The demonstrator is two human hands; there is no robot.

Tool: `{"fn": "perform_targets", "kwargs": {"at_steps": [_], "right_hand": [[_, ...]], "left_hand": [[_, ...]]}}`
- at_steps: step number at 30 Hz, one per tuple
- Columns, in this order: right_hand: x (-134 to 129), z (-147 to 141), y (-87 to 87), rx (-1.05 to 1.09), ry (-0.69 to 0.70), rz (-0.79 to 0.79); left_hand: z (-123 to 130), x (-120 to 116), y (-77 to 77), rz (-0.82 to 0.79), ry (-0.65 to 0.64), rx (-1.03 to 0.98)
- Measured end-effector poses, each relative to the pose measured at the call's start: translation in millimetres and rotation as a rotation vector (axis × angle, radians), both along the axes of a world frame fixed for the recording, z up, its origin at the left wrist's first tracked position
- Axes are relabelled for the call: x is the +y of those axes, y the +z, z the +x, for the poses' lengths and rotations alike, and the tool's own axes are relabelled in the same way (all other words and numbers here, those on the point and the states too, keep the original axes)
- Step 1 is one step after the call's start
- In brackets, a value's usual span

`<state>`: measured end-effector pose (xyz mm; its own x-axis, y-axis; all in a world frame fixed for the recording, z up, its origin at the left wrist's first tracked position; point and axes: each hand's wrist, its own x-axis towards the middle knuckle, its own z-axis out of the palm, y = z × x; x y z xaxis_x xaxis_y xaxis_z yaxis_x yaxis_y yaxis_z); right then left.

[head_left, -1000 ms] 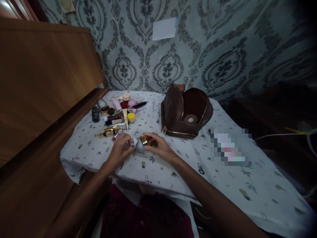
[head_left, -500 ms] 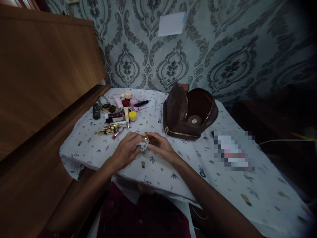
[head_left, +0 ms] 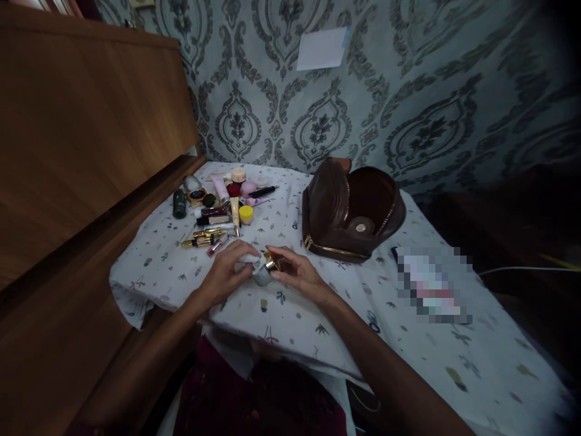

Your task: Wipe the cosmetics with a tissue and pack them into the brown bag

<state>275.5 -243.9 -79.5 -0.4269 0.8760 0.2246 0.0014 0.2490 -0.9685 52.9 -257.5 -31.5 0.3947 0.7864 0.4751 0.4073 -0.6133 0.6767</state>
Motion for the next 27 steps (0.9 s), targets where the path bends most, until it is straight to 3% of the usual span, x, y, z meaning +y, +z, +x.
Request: {"fn": "perform_targets", "kwargs": {"at_steps": [3, 7, 11, 15, 21, 27], "right_hand": [[0, 2, 2.4, 0.003, 0.031, -0.002], [-1, 2, 7.7, 0.028, 0.076, -0.049], [-1, 3, 11.6, 0.058, 0.094, -0.145], [-1, 2, 9.8, 0.089, 0.038, -0.198], [-3, 0, 8.6, 0.010, -0.075, -0.187], [7, -3, 30.5, -0.027, -0.051, -0.012]], "left_hand": [[5, 11, 2.8, -0.054, -0.005, -0.009], [-3, 18, -9.2, -0.204, 0.044, -0.043], [-14, 11, -24.9, -0.297, 0.095, -0.081], [-14, 0, -31.2, -0.306, 0.155, -0.111], [-6, -9, -24.3, -0.274, 0.151, -0.150], [-12, -13, -4.0, -0.047, 0.174, -0.101]]}}
